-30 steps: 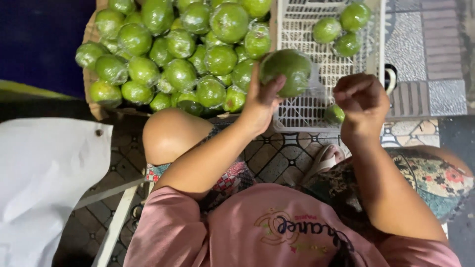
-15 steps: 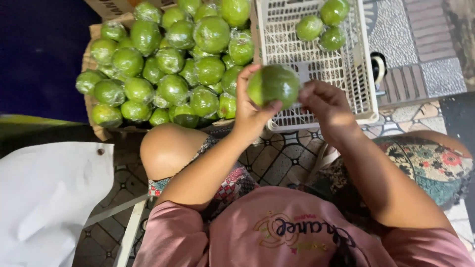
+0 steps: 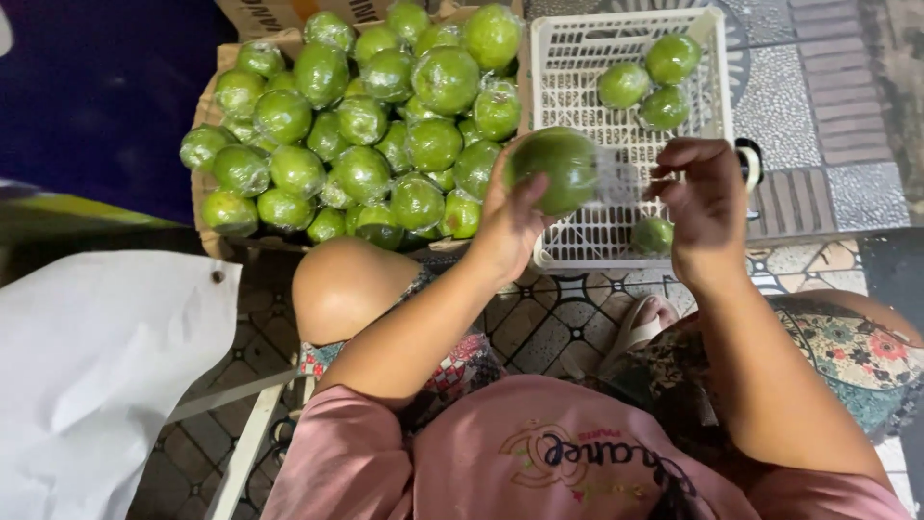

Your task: A person sitting on the floor sorts individually plastic-wrapped green fruits from a large cardboard box into a plastic crate.

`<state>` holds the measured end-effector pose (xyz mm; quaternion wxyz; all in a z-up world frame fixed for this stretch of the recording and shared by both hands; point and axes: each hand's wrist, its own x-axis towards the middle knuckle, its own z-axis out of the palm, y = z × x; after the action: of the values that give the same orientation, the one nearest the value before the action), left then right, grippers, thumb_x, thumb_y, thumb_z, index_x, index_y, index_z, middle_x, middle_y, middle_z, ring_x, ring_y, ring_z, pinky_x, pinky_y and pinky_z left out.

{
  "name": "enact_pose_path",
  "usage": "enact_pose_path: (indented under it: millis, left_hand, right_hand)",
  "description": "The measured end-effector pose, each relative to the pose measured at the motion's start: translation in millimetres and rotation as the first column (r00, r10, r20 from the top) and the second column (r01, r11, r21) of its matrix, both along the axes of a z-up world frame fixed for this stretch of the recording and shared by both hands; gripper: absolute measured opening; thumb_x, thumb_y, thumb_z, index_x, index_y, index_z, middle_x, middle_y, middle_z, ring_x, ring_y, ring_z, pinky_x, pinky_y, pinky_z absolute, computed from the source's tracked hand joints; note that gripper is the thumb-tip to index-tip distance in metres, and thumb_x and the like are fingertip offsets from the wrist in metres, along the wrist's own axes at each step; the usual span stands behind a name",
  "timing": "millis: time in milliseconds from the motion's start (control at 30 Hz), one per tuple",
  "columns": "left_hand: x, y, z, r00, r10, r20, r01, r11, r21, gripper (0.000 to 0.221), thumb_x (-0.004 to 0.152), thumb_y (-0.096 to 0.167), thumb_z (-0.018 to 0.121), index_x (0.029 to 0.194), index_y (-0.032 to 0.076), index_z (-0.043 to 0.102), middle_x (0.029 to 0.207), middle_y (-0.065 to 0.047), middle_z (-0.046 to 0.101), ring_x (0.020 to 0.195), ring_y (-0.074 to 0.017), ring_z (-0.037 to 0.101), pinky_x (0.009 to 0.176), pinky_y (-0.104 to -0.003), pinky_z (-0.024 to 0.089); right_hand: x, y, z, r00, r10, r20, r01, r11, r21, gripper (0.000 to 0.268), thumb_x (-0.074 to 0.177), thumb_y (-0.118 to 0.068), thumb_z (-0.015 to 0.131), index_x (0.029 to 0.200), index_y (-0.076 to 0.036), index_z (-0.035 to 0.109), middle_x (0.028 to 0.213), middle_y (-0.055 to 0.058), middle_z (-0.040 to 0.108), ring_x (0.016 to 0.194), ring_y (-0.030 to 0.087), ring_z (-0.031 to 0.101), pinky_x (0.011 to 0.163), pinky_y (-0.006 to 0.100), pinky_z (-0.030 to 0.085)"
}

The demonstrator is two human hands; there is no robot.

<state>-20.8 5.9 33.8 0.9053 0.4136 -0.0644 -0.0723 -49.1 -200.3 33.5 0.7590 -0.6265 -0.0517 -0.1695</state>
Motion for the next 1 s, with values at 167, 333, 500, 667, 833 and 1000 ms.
enact_pose_path:
  millis: [167,333,500,667,833,1000]
  left_hand:
    - [4,8,-12,0.956,-0.152,-0.253,0.109,0.979,-0.175,0.065,0.090,0.046,0.074,0.133,0.009,0.044,0.122,-0.021,0.061,0.105,-0.0355,0.068,0.086,-0.053,0.062]
    - [-1,13,0,0.924,-0.245,-0.294,0.197,0.963,-0.182,0.066,0.091,0.047,0.072,0.133,0.002,0.046,0.127,-0.025,0.060,0.114,-0.0383,0.063,0.096,-0.054,0.056]
    - [1,17,11,0.877,-0.337,-0.342,0.292,0.940,-0.178,0.076,0.088,0.052,0.072,0.135,0.000,0.043,0.127,-0.028,0.058,0.117,-0.0411,0.061,0.099,-0.052,0.056]
    - [-4,17,-1,0.766,-0.469,-0.439,0.423,0.883,-0.205,0.083,0.083,0.054,0.076,0.134,-0.004,0.044,0.121,-0.025,0.059,0.114,-0.0374,0.063,0.095,-0.045,0.058]
    - [-1,18,0,0.712,-0.518,-0.474,0.452,0.855,-0.255,0.081,0.082,0.052,0.078,0.131,-0.005,0.049,0.120,-0.026,0.061,0.110,-0.0389,0.065,0.090,-0.046,0.061]
    - [-2,18,-8,0.603,-0.583,-0.545,0.489,0.809,-0.325,0.072,0.084,0.051,0.075,0.126,-0.004,0.054,0.116,-0.028,0.066,0.101,-0.0423,0.069,0.080,-0.048,0.064]
  right_hand:
    - [1,4,2,0.943,0.220,0.249,-0.064,0.856,-0.513,0.057,0.080,-0.025,0.090,0.118,-0.002,0.054,0.130,0.019,0.042,0.112,0.030,0.050,0.090,0.039,0.045]
    - [10,3,-9,0.923,0.217,0.317,0.028,0.785,-0.619,0.025,0.089,-0.013,0.083,0.105,-0.002,0.066,0.120,0.019,0.049,0.105,0.037,0.056,0.084,0.041,0.049]
    - [10,4,8,0.877,0.144,0.458,0.223,0.723,-0.654,0.016,0.097,0.009,0.075,0.087,0.003,0.064,0.121,0.025,0.053,0.101,0.040,0.061,0.080,0.042,0.051]
    - [6,12,0,0.846,0.169,0.506,0.206,0.772,-0.602,0.029,0.089,0.027,0.055,0.080,0.001,0.065,0.094,0.023,0.071,0.065,0.036,0.067,0.062,0.037,0.052]
    - [3,4,-6,0.926,0.157,0.344,-0.003,0.912,-0.410,0.016,0.098,0.017,0.059,0.091,0.005,0.066,0.085,0.021,0.069,0.058,0.023,0.061,0.061,0.034,0.051]
    - [-2,-9,7,0.944,0.329,0.029,-0.322,0.936,-0.146,0.005,0.100,0.011,0.059,0.097,0.007,0.060,0.080,0.022,0.066,0.061,0.019,0.062,0.058,0.030,0.053]
